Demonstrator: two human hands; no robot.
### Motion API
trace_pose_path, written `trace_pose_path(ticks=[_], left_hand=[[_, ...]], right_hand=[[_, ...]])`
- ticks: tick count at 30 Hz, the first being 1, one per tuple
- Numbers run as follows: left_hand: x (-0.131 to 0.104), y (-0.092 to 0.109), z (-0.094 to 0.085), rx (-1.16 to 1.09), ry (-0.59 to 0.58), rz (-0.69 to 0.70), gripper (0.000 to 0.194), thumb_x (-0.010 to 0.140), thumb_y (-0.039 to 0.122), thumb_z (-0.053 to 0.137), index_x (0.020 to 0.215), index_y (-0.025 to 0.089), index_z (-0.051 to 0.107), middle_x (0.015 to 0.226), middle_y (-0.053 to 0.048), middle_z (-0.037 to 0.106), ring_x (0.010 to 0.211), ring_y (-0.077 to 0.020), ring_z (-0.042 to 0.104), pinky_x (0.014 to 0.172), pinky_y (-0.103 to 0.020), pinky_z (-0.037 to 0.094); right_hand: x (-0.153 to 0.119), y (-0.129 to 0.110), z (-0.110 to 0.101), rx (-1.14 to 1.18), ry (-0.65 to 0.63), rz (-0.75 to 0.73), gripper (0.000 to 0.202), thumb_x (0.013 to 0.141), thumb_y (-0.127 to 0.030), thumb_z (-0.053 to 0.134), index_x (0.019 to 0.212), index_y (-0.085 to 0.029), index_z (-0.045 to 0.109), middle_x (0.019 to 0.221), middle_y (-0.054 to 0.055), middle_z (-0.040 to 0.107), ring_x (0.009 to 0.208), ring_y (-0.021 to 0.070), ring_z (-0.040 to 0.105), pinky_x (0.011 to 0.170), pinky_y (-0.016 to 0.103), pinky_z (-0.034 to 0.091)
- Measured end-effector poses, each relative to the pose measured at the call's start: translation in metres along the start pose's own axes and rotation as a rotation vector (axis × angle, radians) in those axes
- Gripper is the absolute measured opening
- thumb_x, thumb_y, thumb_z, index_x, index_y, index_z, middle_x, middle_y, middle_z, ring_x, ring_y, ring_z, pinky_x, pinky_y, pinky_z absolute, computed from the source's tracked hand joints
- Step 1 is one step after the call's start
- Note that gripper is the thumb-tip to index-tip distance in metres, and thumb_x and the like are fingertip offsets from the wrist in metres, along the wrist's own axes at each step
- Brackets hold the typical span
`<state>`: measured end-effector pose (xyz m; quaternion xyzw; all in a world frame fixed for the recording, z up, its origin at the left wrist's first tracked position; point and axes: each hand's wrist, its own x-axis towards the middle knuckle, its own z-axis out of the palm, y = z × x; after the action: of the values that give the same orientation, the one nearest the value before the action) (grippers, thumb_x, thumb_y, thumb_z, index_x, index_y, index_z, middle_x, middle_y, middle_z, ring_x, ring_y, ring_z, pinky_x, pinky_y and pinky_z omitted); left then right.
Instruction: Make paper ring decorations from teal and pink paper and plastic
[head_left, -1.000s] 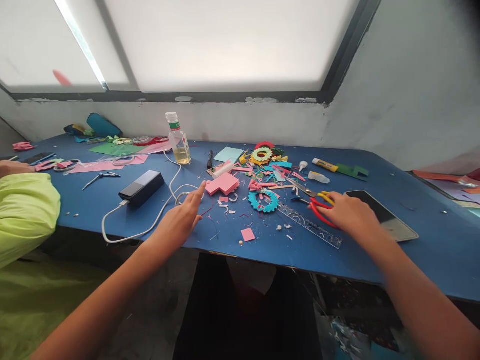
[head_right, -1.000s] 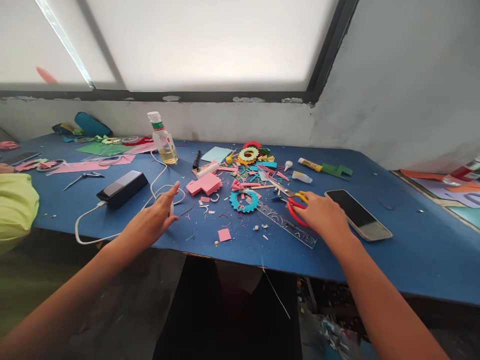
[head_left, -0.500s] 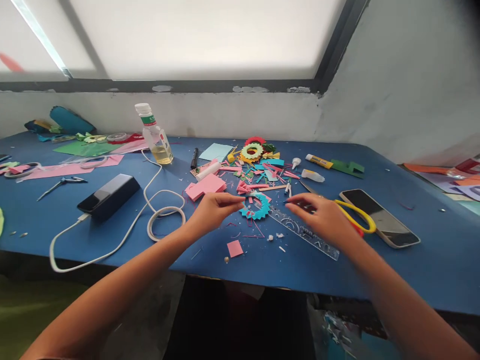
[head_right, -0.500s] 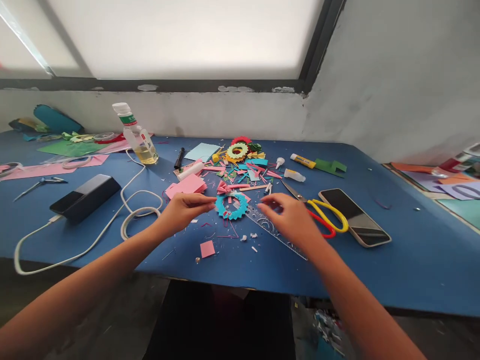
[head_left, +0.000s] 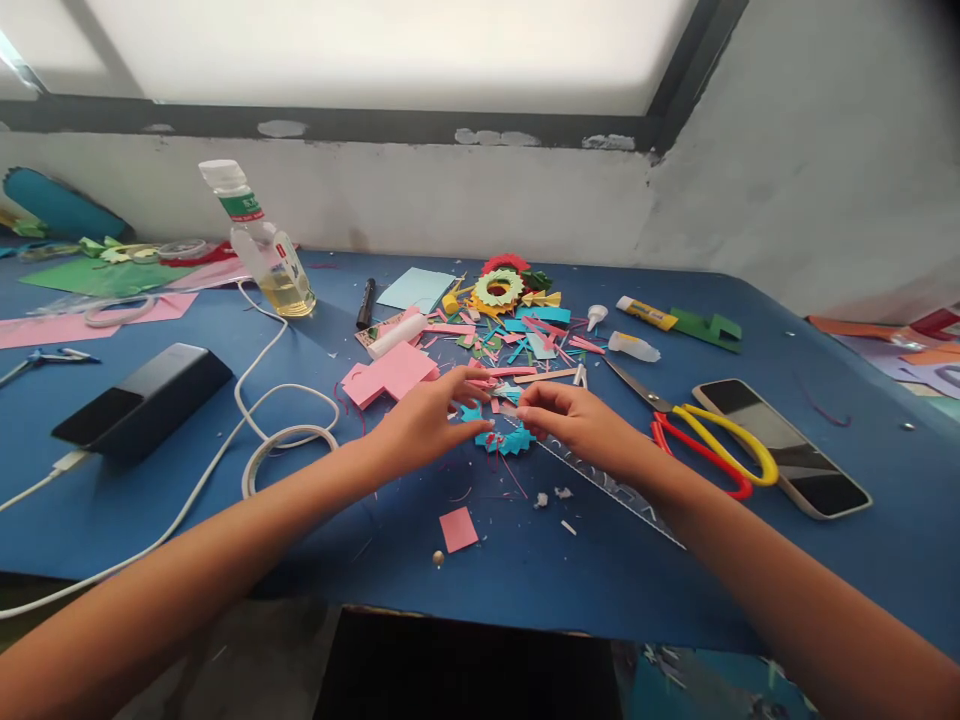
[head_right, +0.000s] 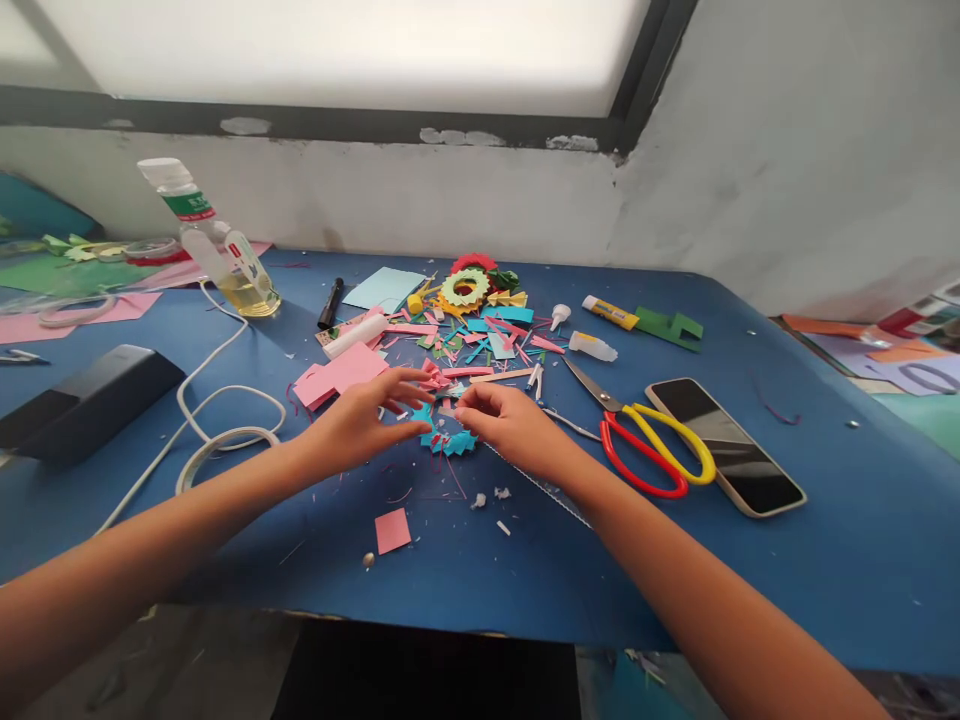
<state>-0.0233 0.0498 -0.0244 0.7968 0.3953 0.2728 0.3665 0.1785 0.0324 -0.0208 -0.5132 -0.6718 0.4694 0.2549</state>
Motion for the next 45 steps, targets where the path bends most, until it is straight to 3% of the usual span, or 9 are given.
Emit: trace_pose_path(ticks=[3, 6, 12, 21, 32, 45], left_hand=[[0.007, -0.007, -0.010, 0.397, -0.221, 0.242, 0.043, 0.070, 0.020, 0.069, 0.112, 0.017, 0.056, 0.117, -0.009, 0.061, 0.109, -0.0244, 0.054, 0.092, -0.041, 0.045], [0.014, -0.012, -0.013, 0.531, -0.392, 0.384, 0.028, 0.074, 0.022, 0.066, 0.102, 0.018, 0.062, 0.113, -0.007, 0.063, 0.113, -0.0233, 0.051, 0.095, -0.038, 0.042], [0.010, -0.011, 0.005, 0.630, -0.262, 0.335, 0.026, 0.076, 0.030, 0.065, 0.096, 0.013, 0.064, 0.094, -0.008, 0.066, 0.093, -0.0219, 0.059, 0.084, -0.037, 0.046], [-0.002, -0.019, 0.019, 0.554, -0.090, 0.364, 0.029, 0.075, 0.034, 0.065, 0.096, 0.014, 0.060, 0.093, -0.005, 0.067, 0.090, -0.0201, 0.059, 0.077, -0.032, 0.048], [-0.001, -0.024, 0.021, 0.634, -0.063, 0.483, 0.017, 0.082, 0.031, 0.058, 0.089, 0.018, 0.066, 0.087, -0.004, 0.067, 0.081, -0.0175, 0.061, 0.070, -0.028, 0.049], [0.000, -0.020, 0.019, 0.811, -0.142, 0.581, 0.022, 0.088, 0.030, 0.047, 0.085, 0.019, 0.067, 0.088, -0.004, 0.065, 0.078, -0.0173, 0.058, 0.065, -0.027, 0.047]], right_hand=[[-0.001, 0.001, -0.004, -0.008, -0.075, 0.048, 0.021, 0.081, -0.038, 0.048, 0.073, -0.019, 0.048, 0.062, -0.004, 0.044, 0.056, 0.0094, 0.041, 0.055, 0.024, 0.034], [-0.002, 0.000, -0.007, -0.011, -0.185, 0.100, 0.023, 0.081, -0.040, 0.049, 0.072, -0.019, 0.047, 0.059, -0.005, 0.041, 0.052, 0.0081, 0.036, 0.048, 0.022, 0.029], [0.001, -0.001, -0.009, -0.098, -0.278, 0.222, 0.027, 0.081, -0.044, 0.048, 0.076, -0.018, 0.048, 0.056, -0.007, 0.033, 0.048, 0.0066, 0.024, 0.044, 0.022, 0.020], [0.013, -0.001, -0.005, -0.178, -0.323, 0.271, 0.020, 0.079, -0.036, 0.050, 0.070, -0.018, 0.050, 0.054, -0.007, 0.033, 0.048, 0.0070, 0.026, 0.045, 0.024, 0.019], [0.017, 0.009, -0.004, -0.251, -0.301, 0.251, 0.022, 0.076, -0.039, 0.050, 0.069, -0.018, 0.053, 0.054, -0.006, 0.032, 0.048, 0.0074, 0.026, 0.045, 0.025, 0.019], [0.013, -0.009, 0.009, -0.445, -0.149, 0.317, 0.010, 0.070, -0.024, 0.055, 0.064, -0.018, 0.050, 0.046, -0.007, 0.038, 0.042, 0.0065, 0.031, 0.044, 0.024, 0.022]])
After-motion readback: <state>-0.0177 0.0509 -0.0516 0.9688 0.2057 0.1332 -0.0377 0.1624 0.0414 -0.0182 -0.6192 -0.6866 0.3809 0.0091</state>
